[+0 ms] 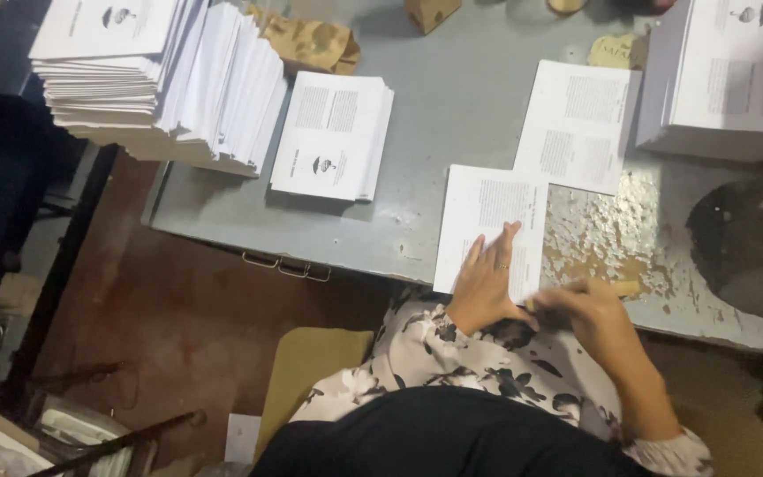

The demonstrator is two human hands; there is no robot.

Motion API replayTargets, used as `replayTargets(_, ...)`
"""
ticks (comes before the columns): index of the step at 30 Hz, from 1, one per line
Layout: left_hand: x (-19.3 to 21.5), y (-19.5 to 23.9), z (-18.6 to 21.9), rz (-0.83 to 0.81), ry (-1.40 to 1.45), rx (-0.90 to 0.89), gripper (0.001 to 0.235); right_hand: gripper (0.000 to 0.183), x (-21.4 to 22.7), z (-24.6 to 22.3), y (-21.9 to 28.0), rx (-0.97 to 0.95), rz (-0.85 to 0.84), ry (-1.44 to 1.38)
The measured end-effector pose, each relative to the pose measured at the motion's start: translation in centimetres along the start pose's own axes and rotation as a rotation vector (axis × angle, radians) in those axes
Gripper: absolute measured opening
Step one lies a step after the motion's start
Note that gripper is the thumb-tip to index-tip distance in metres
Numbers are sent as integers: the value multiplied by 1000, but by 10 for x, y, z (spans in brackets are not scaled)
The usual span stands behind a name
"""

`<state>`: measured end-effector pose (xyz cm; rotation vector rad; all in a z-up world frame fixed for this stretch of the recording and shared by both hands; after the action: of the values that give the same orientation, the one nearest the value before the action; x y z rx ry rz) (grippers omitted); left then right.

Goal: Folding printed sheets of paper into booklets and stacking them on a work table.

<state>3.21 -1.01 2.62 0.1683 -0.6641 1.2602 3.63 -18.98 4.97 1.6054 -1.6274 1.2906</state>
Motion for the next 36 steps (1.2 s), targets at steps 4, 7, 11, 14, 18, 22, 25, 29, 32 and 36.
replayTargets(4,-19,4,-27,-57,-204,-32,170,6,77,-52,-26,-1074,-586,-355)
replayTargets(7,-20,9,-28,-62,-236,-85,137,41,8,85,7,5,0,264)
replayTargets(11,-14,16,-19,-113,-230,-173,97,47,-1,75,10,-7,157,188)
replayTargets(14,-9,28,-10,-110,-215,-233,90,57,-1,80,18,62,346,172)
replayTargets(18,37,25,15,278,124,-140,45,43,2,84,21,3,509,146)
replayTargets(22,71,35,-32,813,655,353,57,31,-6,91,22,-52,547,254)
replayTargets(25,93,29,-17,1047,1154,406,42,32,-2,88,24,-49,580,308)
replayTargets(29,98,26,-5,1022,1392,456,51,37,-9,96,25,-26,613,311)
replayTargets(32,92,26,-8,1003,1440,470,53,41,-6,93,25,-7,618,276)
replayTargets(36,94,26,-3,991,1431,478,52,37,-4,90,25,-8,608,248)
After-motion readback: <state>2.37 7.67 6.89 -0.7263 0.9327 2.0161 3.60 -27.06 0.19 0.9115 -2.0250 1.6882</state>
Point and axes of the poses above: each hand's wrist, its own y-axis away from the middle knuckle, its own x-axis out of the back of the hand, z = x × y, the point moved 4 cm from there along -y, towards the middle knuckle, and after that the axes turned 15 degrees about y, right-handed, at the moved point
